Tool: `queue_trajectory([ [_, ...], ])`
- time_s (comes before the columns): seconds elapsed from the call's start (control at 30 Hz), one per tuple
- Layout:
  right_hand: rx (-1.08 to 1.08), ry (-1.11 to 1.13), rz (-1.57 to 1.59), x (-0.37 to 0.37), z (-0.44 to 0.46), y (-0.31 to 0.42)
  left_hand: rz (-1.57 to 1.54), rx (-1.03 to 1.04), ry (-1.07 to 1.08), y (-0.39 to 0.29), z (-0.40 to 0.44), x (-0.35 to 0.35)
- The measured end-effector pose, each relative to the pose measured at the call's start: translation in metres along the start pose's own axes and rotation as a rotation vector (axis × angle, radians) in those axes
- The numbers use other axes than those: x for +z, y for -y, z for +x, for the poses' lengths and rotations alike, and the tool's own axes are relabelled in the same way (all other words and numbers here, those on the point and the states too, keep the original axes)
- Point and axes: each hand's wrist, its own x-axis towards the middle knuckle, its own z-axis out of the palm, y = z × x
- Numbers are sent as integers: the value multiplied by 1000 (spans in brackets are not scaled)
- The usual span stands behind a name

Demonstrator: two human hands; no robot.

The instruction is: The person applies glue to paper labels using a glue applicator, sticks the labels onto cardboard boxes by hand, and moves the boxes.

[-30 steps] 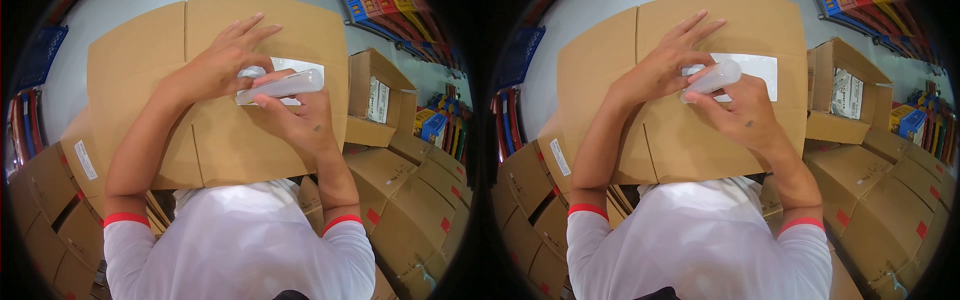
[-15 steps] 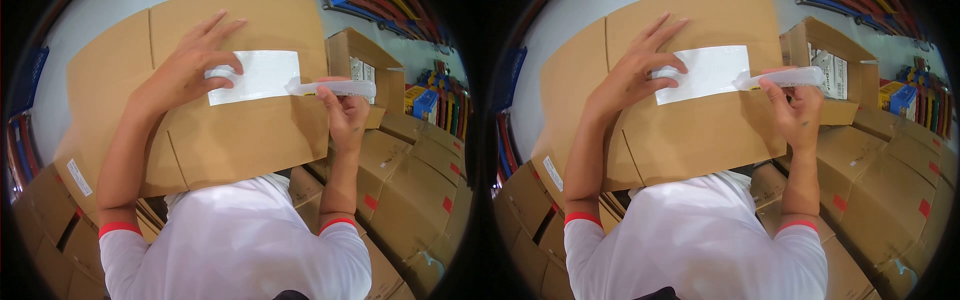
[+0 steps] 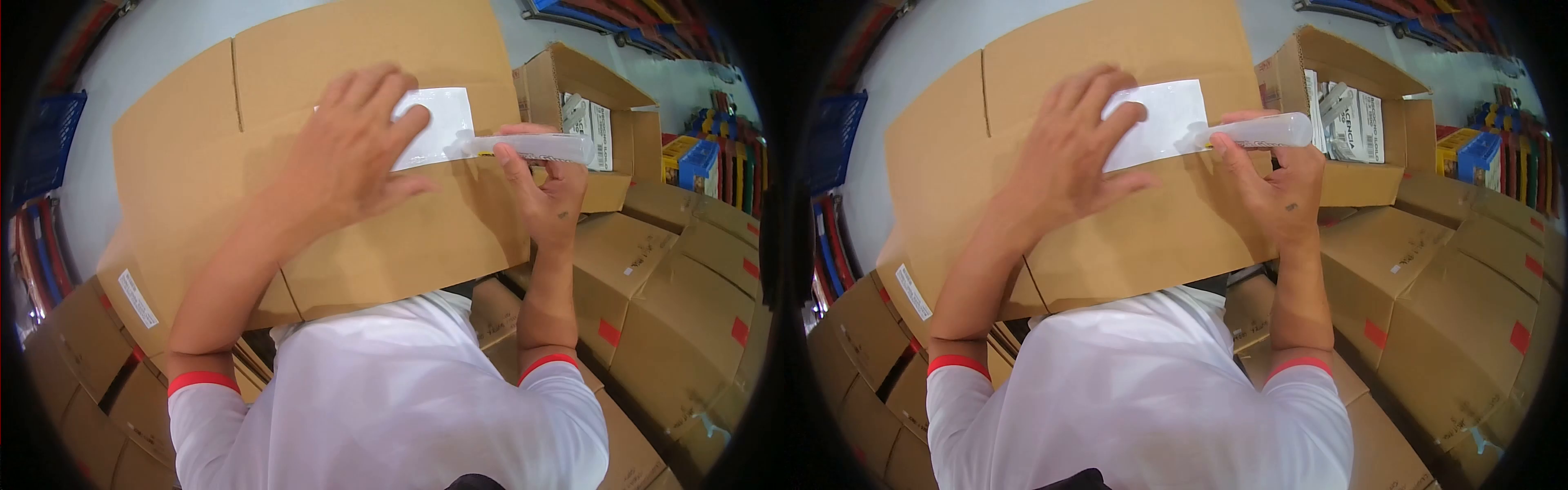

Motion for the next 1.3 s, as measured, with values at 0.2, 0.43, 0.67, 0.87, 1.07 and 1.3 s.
queue_trajectory([
  [0.2,-69,-94,359,5,-3,34,50,-162,193,-11,-2,15],
  [0.43,160,-52,908,41,9,43,-777,-418,-638,22,-8,-37],
  [0.67,359,2,903,93,21,71,-1367,-497,-1078,7,-17,-53],
  [0.87,433,50,974,97,23,75,-1469,-461,-1052,-3,-21,-55],
  [1.07,313,-54,659,51,33,66,-1587,-575,-812,23,-39,-66],
  [1.3,308,58,60,8,40,23,-541,-479,-277,40,-60,-4],
])
